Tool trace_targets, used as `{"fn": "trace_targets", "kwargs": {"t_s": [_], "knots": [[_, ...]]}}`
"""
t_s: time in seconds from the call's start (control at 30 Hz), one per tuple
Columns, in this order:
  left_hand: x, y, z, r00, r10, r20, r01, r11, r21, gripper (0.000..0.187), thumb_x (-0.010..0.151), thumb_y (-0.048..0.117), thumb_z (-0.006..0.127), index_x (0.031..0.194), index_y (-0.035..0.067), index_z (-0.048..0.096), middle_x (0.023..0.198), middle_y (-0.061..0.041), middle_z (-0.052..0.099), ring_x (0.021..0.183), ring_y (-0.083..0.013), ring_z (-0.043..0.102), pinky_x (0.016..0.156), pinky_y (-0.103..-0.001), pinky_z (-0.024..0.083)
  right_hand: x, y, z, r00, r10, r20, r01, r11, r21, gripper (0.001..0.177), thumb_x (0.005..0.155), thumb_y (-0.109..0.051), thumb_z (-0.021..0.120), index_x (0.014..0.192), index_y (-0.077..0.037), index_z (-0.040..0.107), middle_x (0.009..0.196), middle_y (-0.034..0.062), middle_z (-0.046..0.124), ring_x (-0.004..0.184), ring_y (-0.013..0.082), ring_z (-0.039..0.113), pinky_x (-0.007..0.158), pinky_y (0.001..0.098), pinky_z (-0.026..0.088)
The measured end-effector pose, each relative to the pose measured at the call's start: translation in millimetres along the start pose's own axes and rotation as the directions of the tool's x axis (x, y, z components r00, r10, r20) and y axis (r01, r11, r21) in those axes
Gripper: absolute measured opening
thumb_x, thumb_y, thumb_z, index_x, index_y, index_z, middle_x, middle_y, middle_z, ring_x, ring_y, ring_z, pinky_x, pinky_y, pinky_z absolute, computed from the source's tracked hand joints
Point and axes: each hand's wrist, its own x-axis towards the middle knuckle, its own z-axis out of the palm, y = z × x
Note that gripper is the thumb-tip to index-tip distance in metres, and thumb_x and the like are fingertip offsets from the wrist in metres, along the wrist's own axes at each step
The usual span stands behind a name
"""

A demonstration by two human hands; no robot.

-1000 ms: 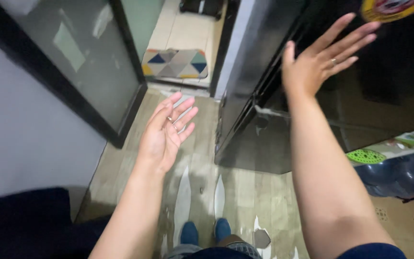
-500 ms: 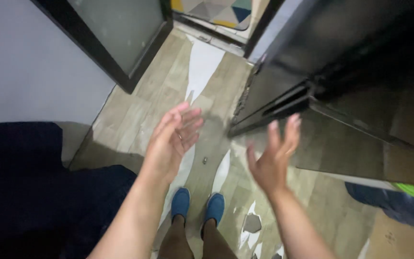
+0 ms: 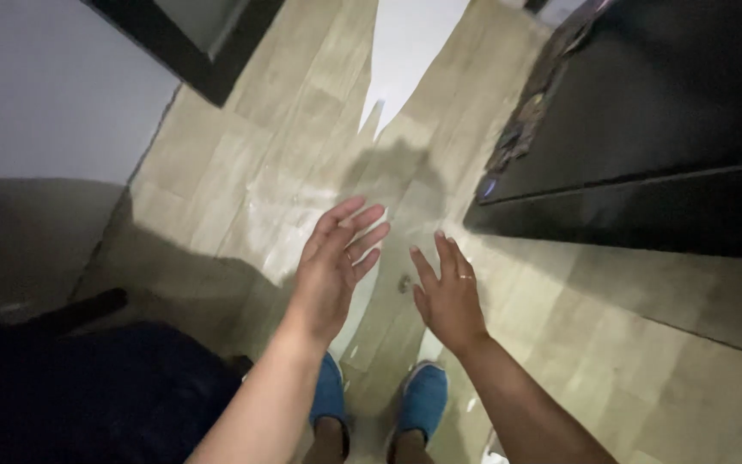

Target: The person retrieves a small plastic container from a bag, walks to a dining table, and uses a spoon to transfer food from a bowl into the container. They then carry the container to a refrigerator, place it inside, and close the door.

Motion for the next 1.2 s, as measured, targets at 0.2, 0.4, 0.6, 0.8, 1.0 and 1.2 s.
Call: {"fn": "trace_targets", "kwargs": {"t_s": [0.2, 0.4, 0.6, 0.8, 1.0, 1.2], "knots": [[97.3, -84.9, -95.8, 0.999, 0.003, -0.035, -0.003, 1.0, 0.003, 0.049, 0.103, 0.026, 0.045, 0.15, 0.01, 0.042, 0.148, -0.016, 0.055, 0.137, -0.0351, 0.053, 0.111, -0.051, 0.032, 4.4, 26.8, 165.4, 0.898, 0.14, 0.418, -0.12, 0.99, -0.074, 0.062, 0.1, -0.029, 0.061, 0.158, -0.026, 0.04, 0.166, 0.0213, 0.026, 0.152, 0.0413, 0.032, 0.111, 0.0516, 0.045], [167.1, -177.8, -174.2, 0.989, -0.107, -0.101, 0.112, 0.992, 0.055, 0.046, 0.105, 0.02, 0.043, 0.15, 0.009, 0.042, 0.147, -0.02, 0.053, 0.139, -0.0394, 0.051, 0.113, -0.054, 0.027, -9.0, 48.2, 266.1, 0.832, 0.168, 0.529, -0.131, 0.985, -0.108, 0.066, 0.102, -0.029, 0.062, 0.161, -0.026, 0.033, 0.166, 0.0242, 0.025, 0.15, 0.0458, 0.034, 0.107, 0.0576, 0.049], [207.7, -253.0, -209.7, 0.976, -0.19, -0.106, 0.199, 0.977, 0.082, 0.045, 0.106, 0.023, 0.042, 0.149, 0.01, 0.04, 0.149, -0.018, 0.051, 0.139, -0.0384, 0.051, 0.109, -0.05, 0.031, -14.2, 54.5, 311.4, 0.8, 0.147, 0.581, -0.147, 0.988, -0.048, 0.052, 0.105, -0.022, 0.054, 0.155, -0.02, 0.039, 0.165, 0.022, 0.028, 0.15, 0.0439, 0.036, 0.11, 0.0506, 0.051], [213.7, -278.8, -208.8, 0.968, -0.238, -0.085, 0.247, 0.961, 0.122, 0.048, 0.106, 0.022, 0.046, 0.15, 0.006, 0.039, 0.152, -0.021, 0.047, 0.144, -0.0405, 0.044, 0.117, -0.054, 0.026, -29.7, 42.1, 321.0, 0.805, 0.205, 0.557, -0.172, 0.979, -0.112, 0.056, 0.096, -0.012, 0.067, 0.148, -0.017, 0.047, 0.146, 0.018, 0.042, 0.136, 0.0351, 0.049, 0.09, 0.0404, 0.066], [202.8, -288.1, -200.0, 0.931, -0.337, -0.143, 0.36, 0.912, 0.198, 0.054, 0.101, 0.023, 0.056, 0.15, 0.006, 0.041, 0.148, -0.02, 0.051, 0.143, -0.0391, 0.045, 0.119, -0.055, 0.026, -52.3, 59.2, 377.4, 0.782, 0.497, 0.377, -0.612, 0.729, 0.307, 0.022, 0.103, -0.003, 0.055, 0.125, -0.004, 0.055, 0.121, 0.0142, 0.052, 0.112, 0.0296, 0.064, 0.085, 0.0408, 0.06], [191.5, -249.4, -181.1, 0.989, -0.147, 0.001, 0.141, 0.949, 0.283, 0.07, 0.1, 0.033, 0.065, 0.153, -0.002, 0.035, 0.145, -0.029, 0.049, 0.14, -0.0462, 0.045, 0.115, -0.066, 0.028, 38.5, 7.0, 262.7, 0.782, 0.559, 0.277, -0.506, 0.308, 0.806, 0.038, 0.097, -0.02, 0.077, 0.126, -0.004, 0.057, 0.11, 0.0159, 0.067, 0.1, 0.0283, 0.069, 0.084, 0.0432, 0.061]]}}
